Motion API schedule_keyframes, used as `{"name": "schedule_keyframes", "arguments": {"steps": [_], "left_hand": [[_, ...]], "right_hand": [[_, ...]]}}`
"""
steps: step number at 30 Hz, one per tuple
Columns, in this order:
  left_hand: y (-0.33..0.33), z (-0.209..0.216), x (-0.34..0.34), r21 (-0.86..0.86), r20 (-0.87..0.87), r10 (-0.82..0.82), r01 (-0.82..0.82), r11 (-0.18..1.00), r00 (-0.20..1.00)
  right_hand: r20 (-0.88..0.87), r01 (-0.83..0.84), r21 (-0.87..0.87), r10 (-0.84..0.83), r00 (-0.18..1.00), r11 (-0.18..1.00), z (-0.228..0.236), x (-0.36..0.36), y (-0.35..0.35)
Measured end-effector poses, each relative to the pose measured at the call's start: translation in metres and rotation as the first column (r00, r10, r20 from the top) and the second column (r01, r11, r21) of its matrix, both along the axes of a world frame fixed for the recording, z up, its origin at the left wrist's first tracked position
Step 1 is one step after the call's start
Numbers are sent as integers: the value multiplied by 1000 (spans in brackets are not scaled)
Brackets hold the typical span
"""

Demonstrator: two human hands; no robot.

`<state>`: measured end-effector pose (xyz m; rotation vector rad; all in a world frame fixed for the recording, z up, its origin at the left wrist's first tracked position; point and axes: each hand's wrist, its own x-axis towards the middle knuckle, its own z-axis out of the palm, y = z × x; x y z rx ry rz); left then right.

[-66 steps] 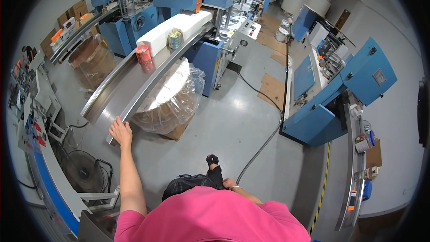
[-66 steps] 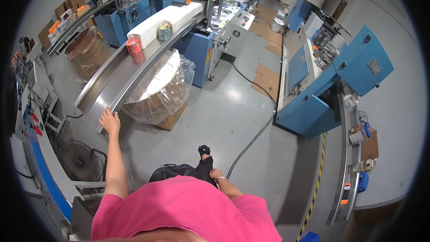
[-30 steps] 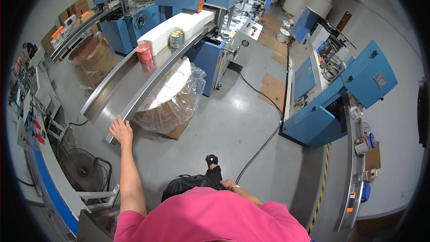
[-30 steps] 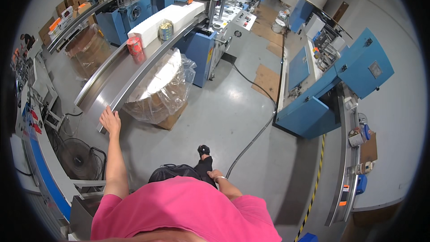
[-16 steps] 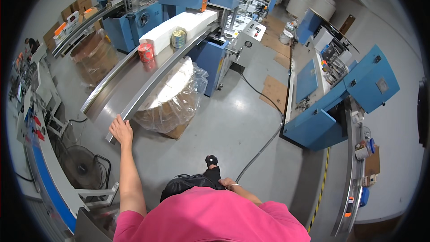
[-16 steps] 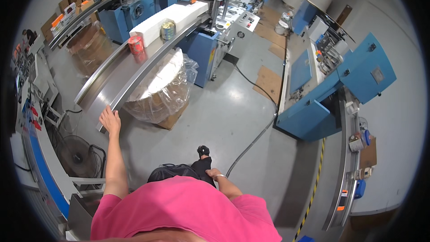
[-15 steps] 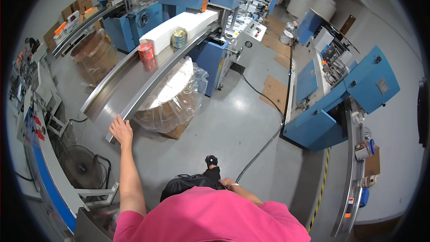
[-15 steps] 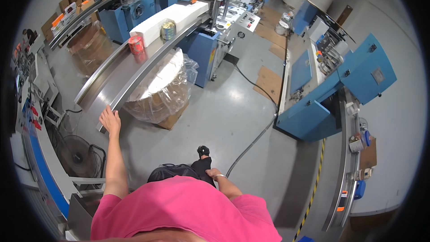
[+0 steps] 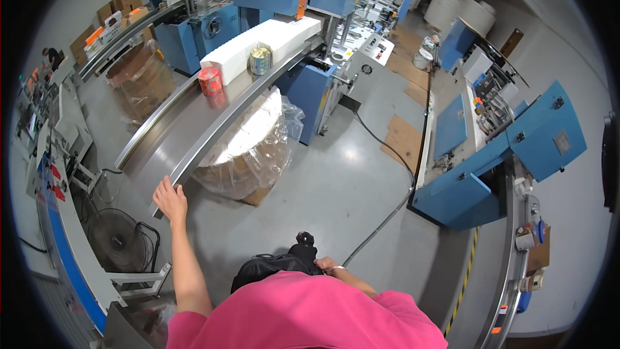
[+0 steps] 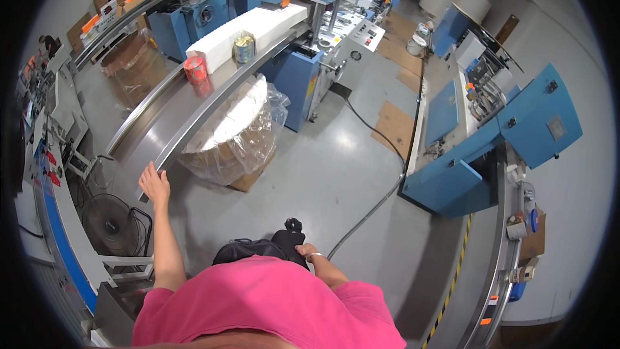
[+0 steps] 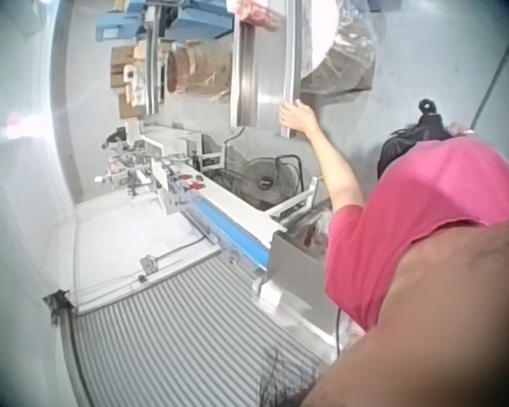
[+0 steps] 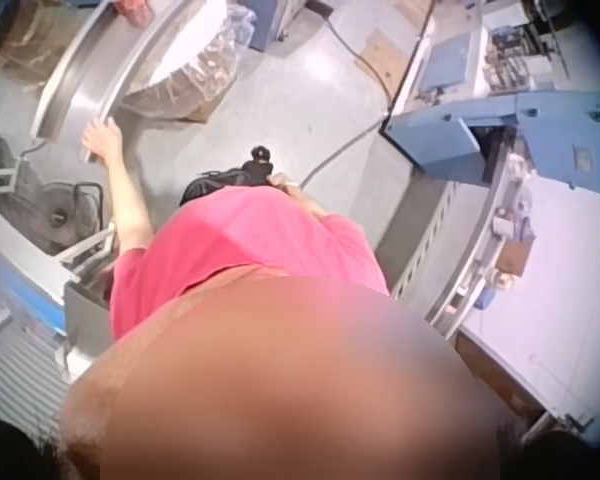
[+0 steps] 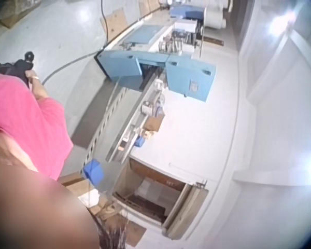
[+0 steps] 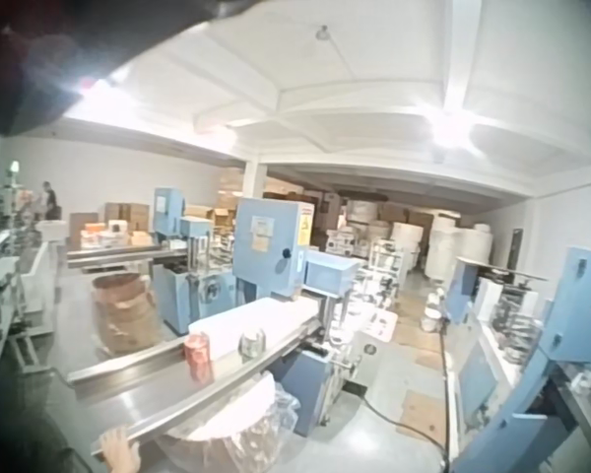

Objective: Sorting stacks of paper and interacting with processing machinery on a conveyor line.

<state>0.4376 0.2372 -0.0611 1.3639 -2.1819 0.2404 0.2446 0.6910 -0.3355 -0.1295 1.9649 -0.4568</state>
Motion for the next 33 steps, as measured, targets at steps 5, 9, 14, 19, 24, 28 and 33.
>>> {"name": "schedule_keyframes", "arguments": {"steps": [5,9,14,19,24,28,33], "left_hand": [[-4,-2,-5,-123,-23,-6,3,992,1000],[-17,-15,3,-162,-59,127,-135,977,990],[-21,-28,-2,-143,-58,245,-251,957,968],[-13,-18,-14,-99,-129,223,-237,967,966],[-5,-5,-17,-5,-141,274,-277,961,952],[-4,-7,-17,17,-157,298,-299,954,942],[-3,-12,-15,22,-145,359,-360,933,922]], "right_hand": [[23,26,-32,-25,999,999,0,-36,-11],[16,0,-35,1,1000,999,10,-72,-31],[-29,-105,-89,103,994,990,39,-121,-44],[75,-128,-259,153,985,957,15,-149,-63],[18,-285,-264,300,954,921,-4,-168,-80],[-103,-465,-185,454,885,866,34,-176,-87],[-139,-348,-73,336,932,935,121,-170,-86]]}}
